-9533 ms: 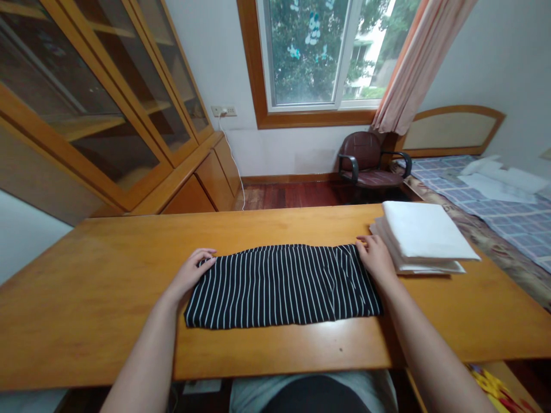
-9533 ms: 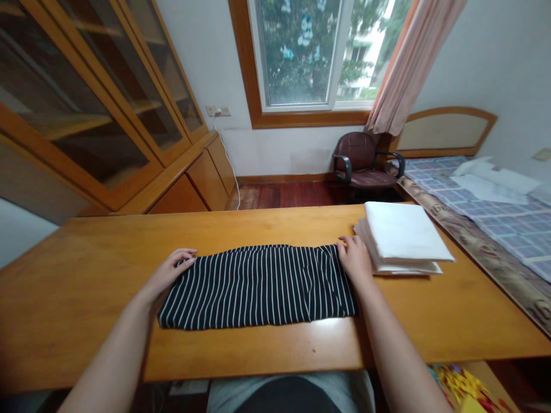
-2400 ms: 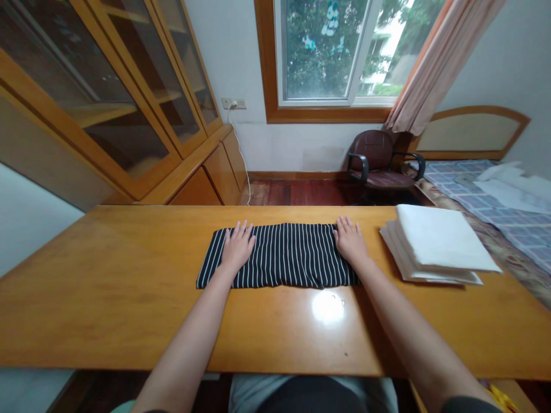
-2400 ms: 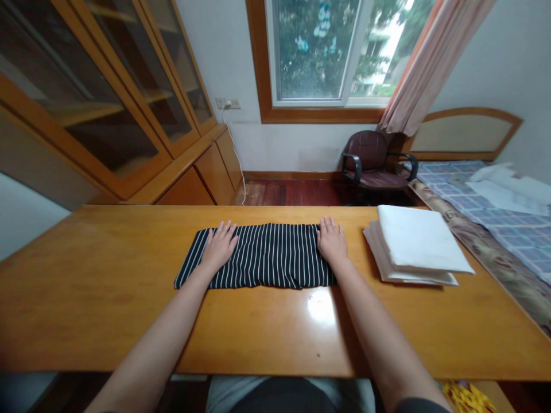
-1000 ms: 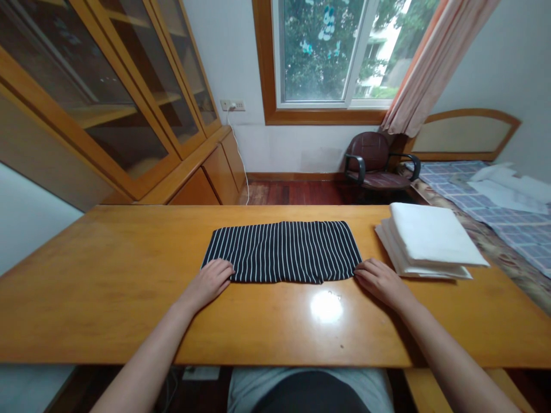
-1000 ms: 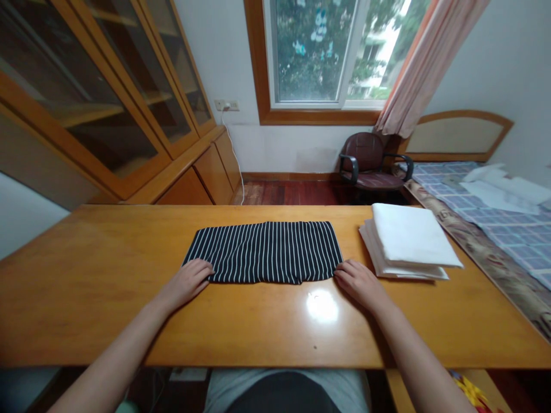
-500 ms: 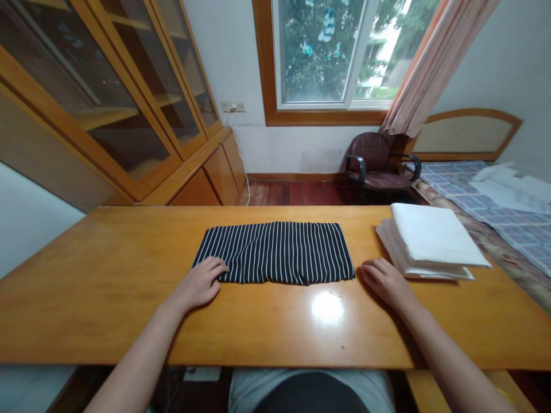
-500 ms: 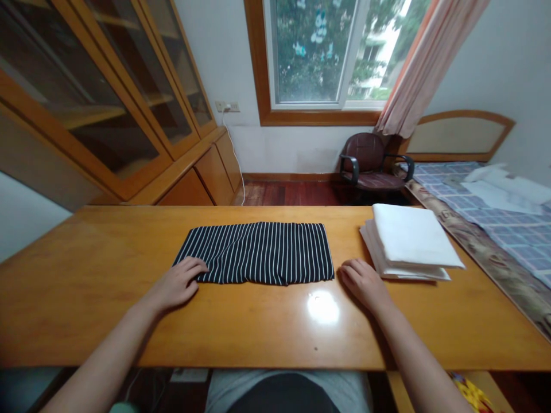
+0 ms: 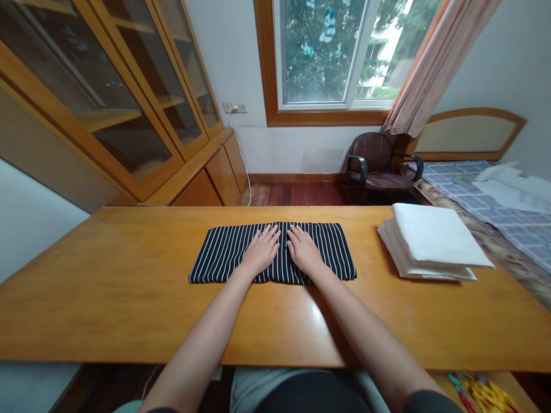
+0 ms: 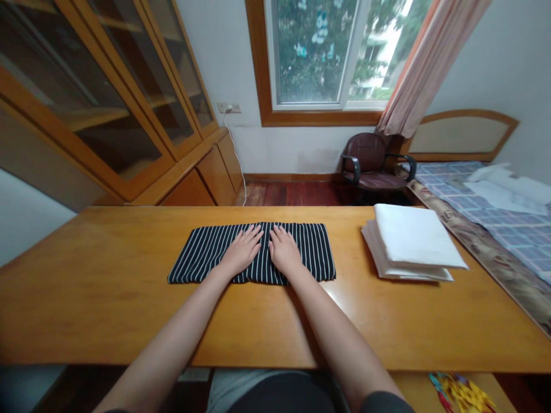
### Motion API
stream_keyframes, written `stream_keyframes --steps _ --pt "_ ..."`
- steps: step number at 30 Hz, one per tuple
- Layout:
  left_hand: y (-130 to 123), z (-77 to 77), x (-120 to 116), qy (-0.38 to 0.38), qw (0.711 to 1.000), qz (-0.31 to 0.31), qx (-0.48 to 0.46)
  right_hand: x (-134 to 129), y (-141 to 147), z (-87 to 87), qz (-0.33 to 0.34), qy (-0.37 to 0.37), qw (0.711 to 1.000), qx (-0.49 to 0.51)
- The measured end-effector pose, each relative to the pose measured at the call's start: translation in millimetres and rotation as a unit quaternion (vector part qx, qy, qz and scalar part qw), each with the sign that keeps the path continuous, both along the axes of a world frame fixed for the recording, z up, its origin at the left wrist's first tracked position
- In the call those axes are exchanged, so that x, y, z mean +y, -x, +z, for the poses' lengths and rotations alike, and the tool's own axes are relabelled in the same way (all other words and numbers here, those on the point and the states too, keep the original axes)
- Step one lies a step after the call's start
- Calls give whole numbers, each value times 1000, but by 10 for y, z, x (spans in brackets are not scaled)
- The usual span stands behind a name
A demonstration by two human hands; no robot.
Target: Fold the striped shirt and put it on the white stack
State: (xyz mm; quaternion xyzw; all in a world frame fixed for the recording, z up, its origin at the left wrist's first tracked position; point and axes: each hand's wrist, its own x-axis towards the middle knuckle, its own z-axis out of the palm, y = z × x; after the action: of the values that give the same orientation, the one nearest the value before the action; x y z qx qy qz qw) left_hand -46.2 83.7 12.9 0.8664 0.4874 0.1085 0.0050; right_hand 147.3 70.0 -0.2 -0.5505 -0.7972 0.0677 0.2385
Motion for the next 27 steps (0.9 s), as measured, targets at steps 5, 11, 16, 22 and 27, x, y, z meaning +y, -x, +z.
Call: stream_keyframes --steps 5,11,16,22,27 --pt "-76 -133 104 18 998 56 9 151 -88 -198 -52 23 998 -30" --pt "301 -216 229 36 990 135 30 283 -674 -203 -153 69 980 -109" --pt "624 -240 294 41 981 182 47 347 -957 -229 -172 82 974 -122" --pt "944 -267 308 33 978 199 52 356 -1089 -242 -183 91 972 -116" --pt "1002 -275 291 19 976 213 40 330 -1196 -215 -172 83 972 -134"
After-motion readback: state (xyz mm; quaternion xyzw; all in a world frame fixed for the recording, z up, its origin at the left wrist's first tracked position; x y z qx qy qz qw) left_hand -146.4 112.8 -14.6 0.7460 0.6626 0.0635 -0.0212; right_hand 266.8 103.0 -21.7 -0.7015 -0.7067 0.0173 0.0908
